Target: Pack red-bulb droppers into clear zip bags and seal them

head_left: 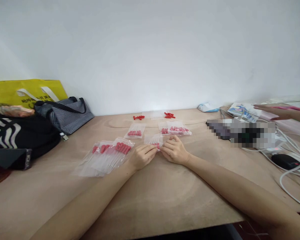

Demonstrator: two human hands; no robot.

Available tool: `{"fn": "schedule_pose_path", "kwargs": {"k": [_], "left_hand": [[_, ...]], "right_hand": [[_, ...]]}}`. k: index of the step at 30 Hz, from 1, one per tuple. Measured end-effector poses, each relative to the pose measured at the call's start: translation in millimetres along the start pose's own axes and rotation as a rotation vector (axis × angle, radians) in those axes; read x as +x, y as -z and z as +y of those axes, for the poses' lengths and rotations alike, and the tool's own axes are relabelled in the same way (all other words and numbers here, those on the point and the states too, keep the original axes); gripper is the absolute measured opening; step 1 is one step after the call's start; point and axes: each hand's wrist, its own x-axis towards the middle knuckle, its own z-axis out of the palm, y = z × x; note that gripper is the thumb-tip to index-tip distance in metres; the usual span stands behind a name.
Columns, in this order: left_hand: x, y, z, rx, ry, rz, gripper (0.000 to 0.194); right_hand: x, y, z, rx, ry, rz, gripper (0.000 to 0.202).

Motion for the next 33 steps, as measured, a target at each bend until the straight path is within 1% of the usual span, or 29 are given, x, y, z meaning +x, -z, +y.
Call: {"fn": "schedule_pose_path", "kwargs": {"k": [4,8,14,19,22,25,28,33], "left_hand": [[1,-0.7,0,0.02,-0.018,0.01,0.012],[-2,-1.9,-4,0.002,-0.056,-0.016,0.012],[-2,-1.6,-5,0.017,-0.055,-0.045,0.012],[-3,0.0,-9,0.115,-0.055,-0.072,0.015],[-6,0.8,-13,0.163,-0.1,-0.095,0.015],[-9,3.3,-19,0.22,-0.139,-0.084,0.014],[-13,6.7,-23,0.259,-0.127,-0.088,0.015],[-17,11.0,-23,0.271,-0.054,-0.18,0.023]], "right_hand": [[2,0,-1,0.026,-0.025,-0.005,0.02],[1,0,-2,0.045,-0.019,-0.012,0.018],[1,0,-5,0.023,-0.015,0.0,0.019],[-1,-2,-2,0.057,-0.084,-0.007,0.02],[-4,-3,-1,0.088,-0.104,-0.026,0.02],[-7,-3,1,0.114,-0.164,-0.059,0.017],[-11,-3,2,0.186,-0.233,-0.12,0.014],[-13,-5,5,0.426,-0.292,-0.21,0.012]]}}
